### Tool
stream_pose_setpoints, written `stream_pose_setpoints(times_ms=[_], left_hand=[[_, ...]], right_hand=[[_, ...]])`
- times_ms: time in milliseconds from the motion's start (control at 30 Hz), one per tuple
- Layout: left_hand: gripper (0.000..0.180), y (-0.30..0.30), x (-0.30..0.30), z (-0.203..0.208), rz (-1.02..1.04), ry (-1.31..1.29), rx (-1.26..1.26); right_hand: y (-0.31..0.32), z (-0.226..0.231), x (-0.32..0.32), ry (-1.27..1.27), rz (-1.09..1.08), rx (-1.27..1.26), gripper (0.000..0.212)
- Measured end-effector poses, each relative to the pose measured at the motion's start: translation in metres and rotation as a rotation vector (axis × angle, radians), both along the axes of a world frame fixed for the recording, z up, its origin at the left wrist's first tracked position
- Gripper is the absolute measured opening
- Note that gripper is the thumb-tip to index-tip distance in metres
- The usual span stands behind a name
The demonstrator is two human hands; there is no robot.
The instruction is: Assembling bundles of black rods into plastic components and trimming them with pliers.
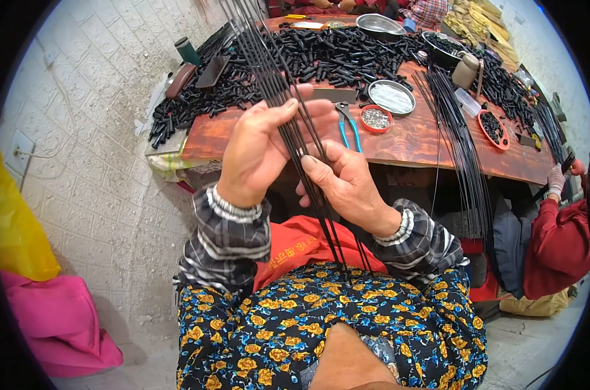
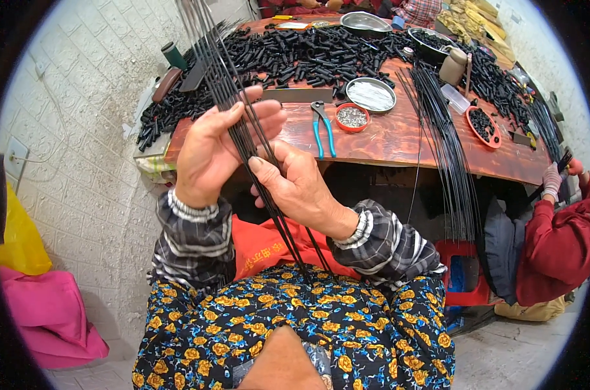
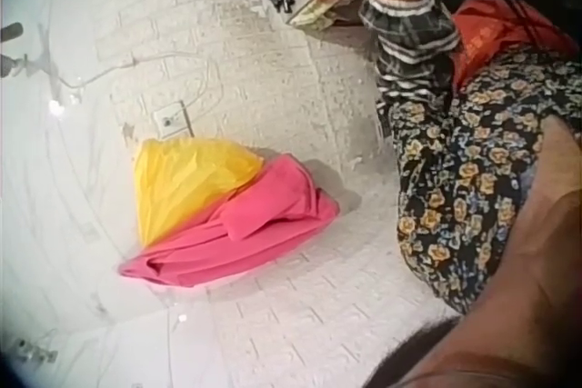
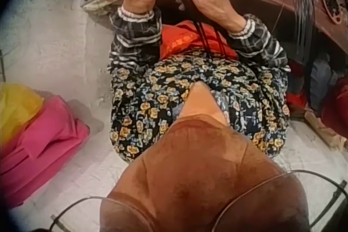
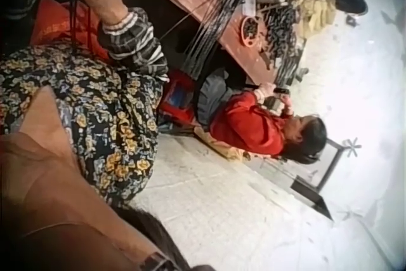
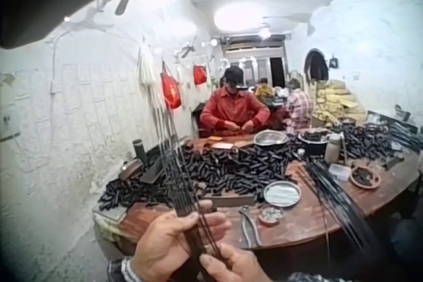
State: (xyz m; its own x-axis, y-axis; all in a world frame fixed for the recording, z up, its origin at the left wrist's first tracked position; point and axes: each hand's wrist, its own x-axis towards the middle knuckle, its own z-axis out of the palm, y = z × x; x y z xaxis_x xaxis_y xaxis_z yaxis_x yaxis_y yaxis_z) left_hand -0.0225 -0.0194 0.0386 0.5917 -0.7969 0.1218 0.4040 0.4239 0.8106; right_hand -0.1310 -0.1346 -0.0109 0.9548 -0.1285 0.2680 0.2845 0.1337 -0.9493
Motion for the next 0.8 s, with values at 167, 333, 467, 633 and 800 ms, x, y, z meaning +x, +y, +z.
stream_pose_setpoints(times_ms=[167,333,467,633,800], left_hand=[[0.036,-0.02,0.018,0.013,0.042,0.024,-0.061],[0.037,-0.03,0.044,0.02,-0.003,-0.007,-0.043],[0.039,-0.032,0.046,0.024,-0.102,-0.032,-0.013],[0.038,-0.046,0.05,0.03,-0.089,-0.079,0.012],[0.038,-0.057,0.069,0.043,-0.126,-0.267,0.063]], right_hand=[[-0.02,-0.006,0.01,0.209,0.401,0.147,0.036],[-0.034,-0.023,0.02,0.183,0.292,0.096,0.034],[-0.037,-0.021,0.014,0.145,0.342,0.171,0.03],[-0.045,-0.024,0.013,0.167,0.249,0.167,0.033],[-0.048,-0.007,0.016,0.097,0.169,0.167,0.028]])
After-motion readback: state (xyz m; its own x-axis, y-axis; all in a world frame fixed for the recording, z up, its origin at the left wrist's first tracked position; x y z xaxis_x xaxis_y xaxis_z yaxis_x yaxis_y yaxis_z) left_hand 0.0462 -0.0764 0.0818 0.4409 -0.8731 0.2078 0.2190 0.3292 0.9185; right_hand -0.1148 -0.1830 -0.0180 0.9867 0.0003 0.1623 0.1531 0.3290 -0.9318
